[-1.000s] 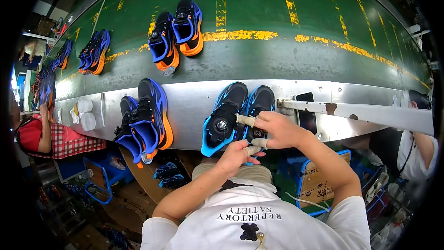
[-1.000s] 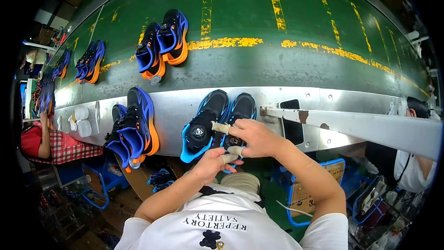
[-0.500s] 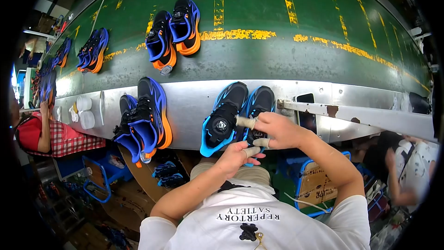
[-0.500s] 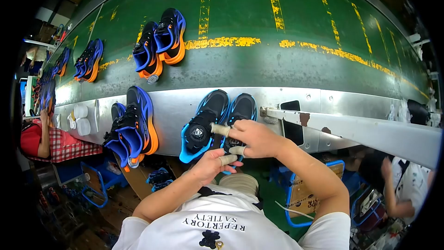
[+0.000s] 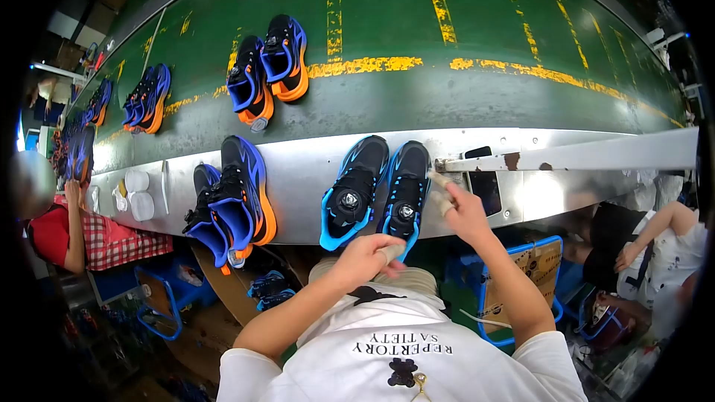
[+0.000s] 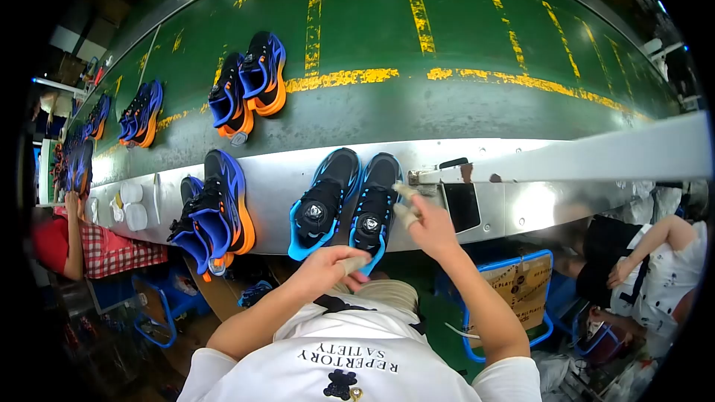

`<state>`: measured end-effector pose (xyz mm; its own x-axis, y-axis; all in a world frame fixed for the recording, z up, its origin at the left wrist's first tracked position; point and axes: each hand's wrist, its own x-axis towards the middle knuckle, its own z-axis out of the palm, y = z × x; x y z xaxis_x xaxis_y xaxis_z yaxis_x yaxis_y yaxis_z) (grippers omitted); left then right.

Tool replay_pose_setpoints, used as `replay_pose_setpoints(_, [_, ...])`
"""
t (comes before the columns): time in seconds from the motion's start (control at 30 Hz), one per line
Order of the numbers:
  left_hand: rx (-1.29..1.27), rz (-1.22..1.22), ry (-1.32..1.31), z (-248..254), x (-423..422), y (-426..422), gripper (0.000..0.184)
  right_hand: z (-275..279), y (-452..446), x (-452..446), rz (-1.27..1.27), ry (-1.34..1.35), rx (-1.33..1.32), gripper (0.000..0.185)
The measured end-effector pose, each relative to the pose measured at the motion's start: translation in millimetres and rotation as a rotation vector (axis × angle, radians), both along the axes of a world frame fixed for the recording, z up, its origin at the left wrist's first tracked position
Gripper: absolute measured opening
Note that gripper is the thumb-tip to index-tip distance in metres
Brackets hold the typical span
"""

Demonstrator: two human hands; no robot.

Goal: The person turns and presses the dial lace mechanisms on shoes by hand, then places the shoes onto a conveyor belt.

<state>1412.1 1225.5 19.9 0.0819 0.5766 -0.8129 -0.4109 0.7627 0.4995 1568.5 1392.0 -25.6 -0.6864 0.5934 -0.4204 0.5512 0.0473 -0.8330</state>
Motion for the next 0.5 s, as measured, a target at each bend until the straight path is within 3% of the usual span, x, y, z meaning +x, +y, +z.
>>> replay_pose_setpoints(0.03, [0.159, -0.058, 0.279, 3, -1, 1, 0.026, 19, 3, 6, 0.003, -0.241, 0.007, 0.054])
replay_pose_setpoints(0.13, [0.739, -0.145, 1.041, 0, 2, 14, 0.034, 18, -26, 13, 0.082, 0.029, 0.182, 0.062])
replay_pose_setpoints(0.23, [0.755, -0.328, 1.199, -18, 9, 40, 0.034, 12, -51, 1, 0.056, 0.141, 0.446, 0.069])
replay_pose_setpoints(0.5, [0.555, -0.686, 1.146, -19, 8, 78, 0.034, -2, -64, 0, -0.108, 0.092, 0.483, 0.055])
